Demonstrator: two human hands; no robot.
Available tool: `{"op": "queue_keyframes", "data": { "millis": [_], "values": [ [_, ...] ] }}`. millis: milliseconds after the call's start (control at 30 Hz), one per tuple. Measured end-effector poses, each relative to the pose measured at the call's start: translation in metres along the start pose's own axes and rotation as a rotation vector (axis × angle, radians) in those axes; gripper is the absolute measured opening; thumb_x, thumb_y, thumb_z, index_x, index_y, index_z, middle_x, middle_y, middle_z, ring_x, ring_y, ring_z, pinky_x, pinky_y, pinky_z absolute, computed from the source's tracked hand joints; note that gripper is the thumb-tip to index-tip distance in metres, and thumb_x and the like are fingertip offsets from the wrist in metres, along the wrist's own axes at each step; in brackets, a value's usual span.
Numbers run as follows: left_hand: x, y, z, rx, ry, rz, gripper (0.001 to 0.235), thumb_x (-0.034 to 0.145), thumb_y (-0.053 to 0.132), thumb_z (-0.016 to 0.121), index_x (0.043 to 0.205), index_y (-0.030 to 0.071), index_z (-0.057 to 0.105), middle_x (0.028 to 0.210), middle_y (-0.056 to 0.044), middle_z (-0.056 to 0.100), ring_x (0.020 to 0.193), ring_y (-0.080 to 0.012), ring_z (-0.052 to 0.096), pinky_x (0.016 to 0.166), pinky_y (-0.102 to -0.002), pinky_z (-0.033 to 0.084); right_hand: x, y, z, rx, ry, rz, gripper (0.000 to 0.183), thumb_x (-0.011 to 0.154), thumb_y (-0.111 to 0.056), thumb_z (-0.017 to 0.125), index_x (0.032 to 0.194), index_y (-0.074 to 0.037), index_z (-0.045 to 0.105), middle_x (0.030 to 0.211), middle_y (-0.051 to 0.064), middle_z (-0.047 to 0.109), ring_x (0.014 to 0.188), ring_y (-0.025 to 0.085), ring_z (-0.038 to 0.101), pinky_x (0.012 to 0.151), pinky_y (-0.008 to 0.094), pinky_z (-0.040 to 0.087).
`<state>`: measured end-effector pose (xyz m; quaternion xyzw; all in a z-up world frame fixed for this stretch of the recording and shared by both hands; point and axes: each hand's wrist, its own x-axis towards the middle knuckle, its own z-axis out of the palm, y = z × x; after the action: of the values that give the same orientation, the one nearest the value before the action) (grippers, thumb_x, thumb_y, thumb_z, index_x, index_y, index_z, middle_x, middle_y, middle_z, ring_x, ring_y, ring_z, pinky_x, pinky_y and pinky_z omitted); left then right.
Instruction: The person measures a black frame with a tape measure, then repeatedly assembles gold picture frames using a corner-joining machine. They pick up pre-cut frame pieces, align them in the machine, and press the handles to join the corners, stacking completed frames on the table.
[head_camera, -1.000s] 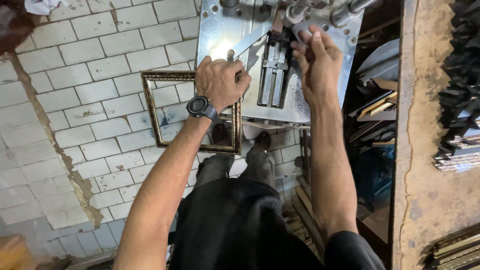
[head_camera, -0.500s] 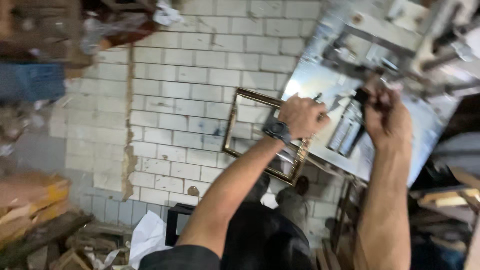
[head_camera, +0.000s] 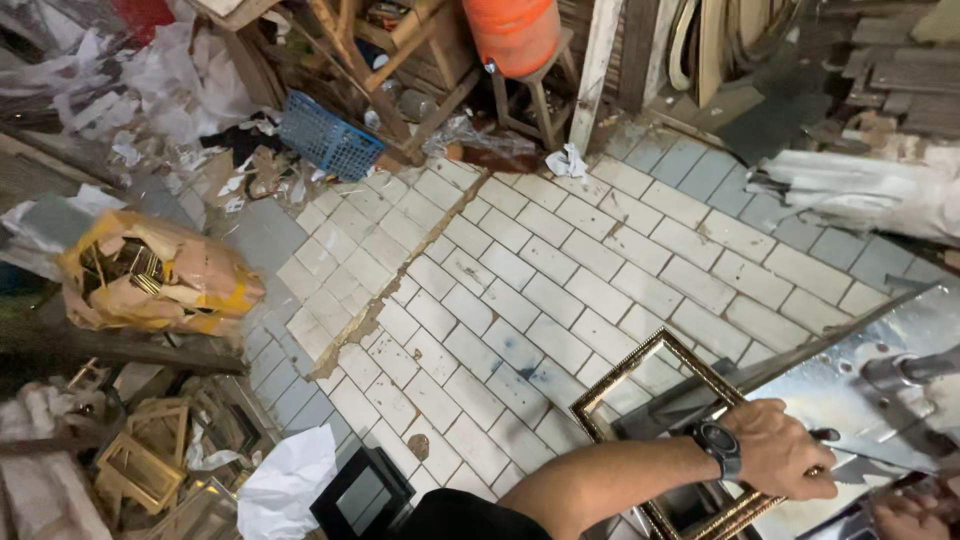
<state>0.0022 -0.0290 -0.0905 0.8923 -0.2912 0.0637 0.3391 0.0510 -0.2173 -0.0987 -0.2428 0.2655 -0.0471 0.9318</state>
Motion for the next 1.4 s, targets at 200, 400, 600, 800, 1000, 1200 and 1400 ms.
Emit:
{"op": "queue_keyframes", "data": {
  "millis": [200,400,600,800,1000,1200,1400],
  "values": [
    [-0.008,0.007,-0.007,-0.027,0.0,-0.009,0.036,0.085,0.052,0.05,0.072,0.025,0.069,0.052,-0.008,0.066,0.048,-0.0252,0.067,0.067,-0.039,0.052,-0.007,-0.007,-0.025,-0.023,0.072,-0.044,0.019,0.116,-0.024,0.058,0.11,-0.009,0.048,0.106,0.006,0.055,0.098,0.022,0.054,0.088,0.037,0.046],
    [0.0,0.001,-0.012,-0.021,0.018,-0.02,0.034,0.084,0.051,0.051,0.07,0.025,0.068,0.052,-0.008,0.066,0.051,-0.0264,0.067,0.069,-0.038,0.052,0.007,-0.007,-0.022,-0.048,0.103,-0.063,0.022,0.115,-0.022,0.063,0.116,-0.008,0.045,0.109,0.007,0.054,0.101,0.022,0.053,0.088,0.037,0.046],
    [0.001,-0.001,-0.01,-0.023,-0.018,-0.007,0.035,0.084,0.051,0.05,0.07,0.026,0.069,0.048,-0.007,0.062,0.045,-0.0233,0.062,0.065,-0.037,0.05,-0.001,-0.013,-0.035,-0.066,0.141,-0.089,0.028,0.113,-0.019,0.067,0.122,-0.008,0.043,0.113,0.008,0.052,0.103,0.022,0.052,0.088,0.037,0.045],
    [0.004,-0.004,-0.011,-0.019,-0.018,-0.008,0.036,0.086,0.05,0.05,0.068,0.024,0.068,0.044,-0.007,0.058,0.041,-0.0212,0.057,0.064,-0.037,0.048,0.0,-0.019,-0.035,-0.093,0.167,-0.116,0.037,0.112,-0.017,0.071,0.129,-0.008,0.04,0.117,0.008,0.051,0.106,0.022,0.051,0.089,0.037,0.044],
    [0.0,0.0,-0.008,-0.012,0.013,0.006,0.037,0.086,0.05,0.051,0.066,0.023,0.067,0.043,-0.006,0.058,0.038,-0.0209,0.057,0.064,-0.037,0.048,-0.013,-0.033,-0.036,-0.15,0.19,-0.213,0.046,0.11,-0.015,0.076,0.135,-0.007,0.038,0.12,0.009,0.049,0.108,0.023,0.05,0.089,0.037,0.044],
    [0.002,0.001,-0.01,-0.002,-0.03,0.004,0.037,0.088,0.053,0.052,0.072,0.025,0.071,0.047,-0.006,0.058,0.039,-0.0178,0.057,0.061,-0.036,0.047,-0.035,-0.035,-0.028,-0.245,0.208,-0.321,0.055,0.109,-0.012,0.08,0.141,-0.007,0.035,0.124,0.01,0.048,0.111,0.023,0.049,0.089,0.038,0.043],
    [0.001,0.007,-0.033,0.004,-0.007,0.022,0.037,0.084,0.053,0.057,0.086,0.022,0.078,0.062,-0.01,0.067,0.059,-0.0272,0.068,0.08,-0.047,0.055,-0.099,-0.048,-0.023,-0.607,0.126,-0.614,0.065,0.107,-0.01,0.084,0.147,-0.007,0.033,0.127,0.01,0.046,0.113,0.023,0.048,0.089,0.038,0.043]
  ]
}}
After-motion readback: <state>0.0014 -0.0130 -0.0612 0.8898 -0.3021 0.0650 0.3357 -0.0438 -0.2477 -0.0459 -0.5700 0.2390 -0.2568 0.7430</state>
